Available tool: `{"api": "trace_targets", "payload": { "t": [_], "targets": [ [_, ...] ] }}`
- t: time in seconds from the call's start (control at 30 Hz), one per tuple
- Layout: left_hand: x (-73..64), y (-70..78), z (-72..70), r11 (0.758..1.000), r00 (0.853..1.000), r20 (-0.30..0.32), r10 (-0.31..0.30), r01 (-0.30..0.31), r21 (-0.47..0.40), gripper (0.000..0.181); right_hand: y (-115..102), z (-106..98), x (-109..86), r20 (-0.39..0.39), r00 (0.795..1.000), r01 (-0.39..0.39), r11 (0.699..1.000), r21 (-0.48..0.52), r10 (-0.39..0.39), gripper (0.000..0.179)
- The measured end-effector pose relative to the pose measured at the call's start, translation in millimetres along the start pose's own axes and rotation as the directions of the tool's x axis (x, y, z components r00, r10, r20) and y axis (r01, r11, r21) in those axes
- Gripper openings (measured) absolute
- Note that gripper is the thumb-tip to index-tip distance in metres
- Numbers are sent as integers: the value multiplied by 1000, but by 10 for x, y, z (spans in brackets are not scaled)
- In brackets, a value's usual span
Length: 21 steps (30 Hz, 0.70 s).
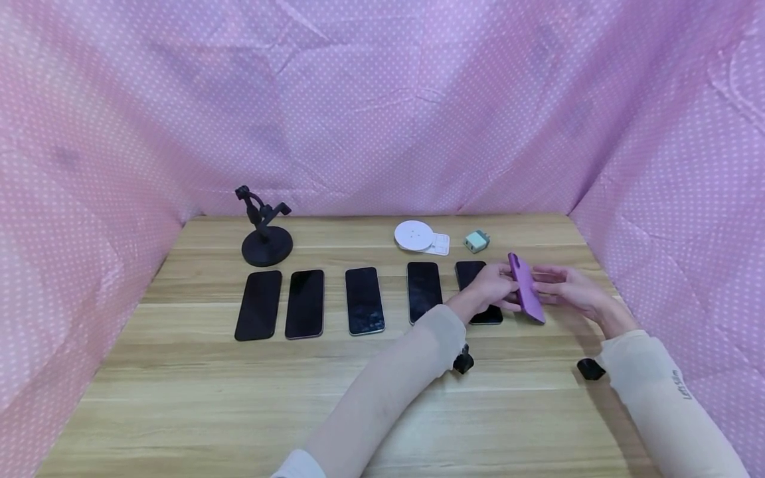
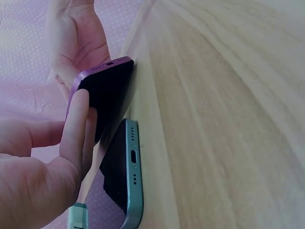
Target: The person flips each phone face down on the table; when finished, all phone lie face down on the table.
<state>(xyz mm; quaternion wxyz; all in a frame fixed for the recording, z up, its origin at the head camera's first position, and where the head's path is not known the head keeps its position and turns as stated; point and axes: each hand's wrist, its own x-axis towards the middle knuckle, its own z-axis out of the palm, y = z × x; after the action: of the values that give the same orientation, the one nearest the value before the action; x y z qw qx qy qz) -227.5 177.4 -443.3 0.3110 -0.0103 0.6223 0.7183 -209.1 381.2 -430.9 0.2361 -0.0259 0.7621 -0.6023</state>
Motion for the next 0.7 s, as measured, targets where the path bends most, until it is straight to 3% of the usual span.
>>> {"api": "trace_targets", "payload": {
  "t": [0.13,0.27,0.47,0.7],
  "targets": [
    [-8,-20,44,1000,999,-54,10,-10,-6,40,4,-48,-18,-31,998,-49,998,31,50,71],
    [-29,-19,82,999,993,-111,34,-32,23,38,-11,-97,-28,-10,995,-97,995,33,97,71],
    [-52,-10,87,986,974,-210,81,-48,157,44,-5,-114,-17,-16,992,-123,992,26,123,66],
    [-66,-10,114,958,974,-220,63,3,287,44,-5,-102,-33,-45,994,-98,995,10,98,61]
  ]
}}
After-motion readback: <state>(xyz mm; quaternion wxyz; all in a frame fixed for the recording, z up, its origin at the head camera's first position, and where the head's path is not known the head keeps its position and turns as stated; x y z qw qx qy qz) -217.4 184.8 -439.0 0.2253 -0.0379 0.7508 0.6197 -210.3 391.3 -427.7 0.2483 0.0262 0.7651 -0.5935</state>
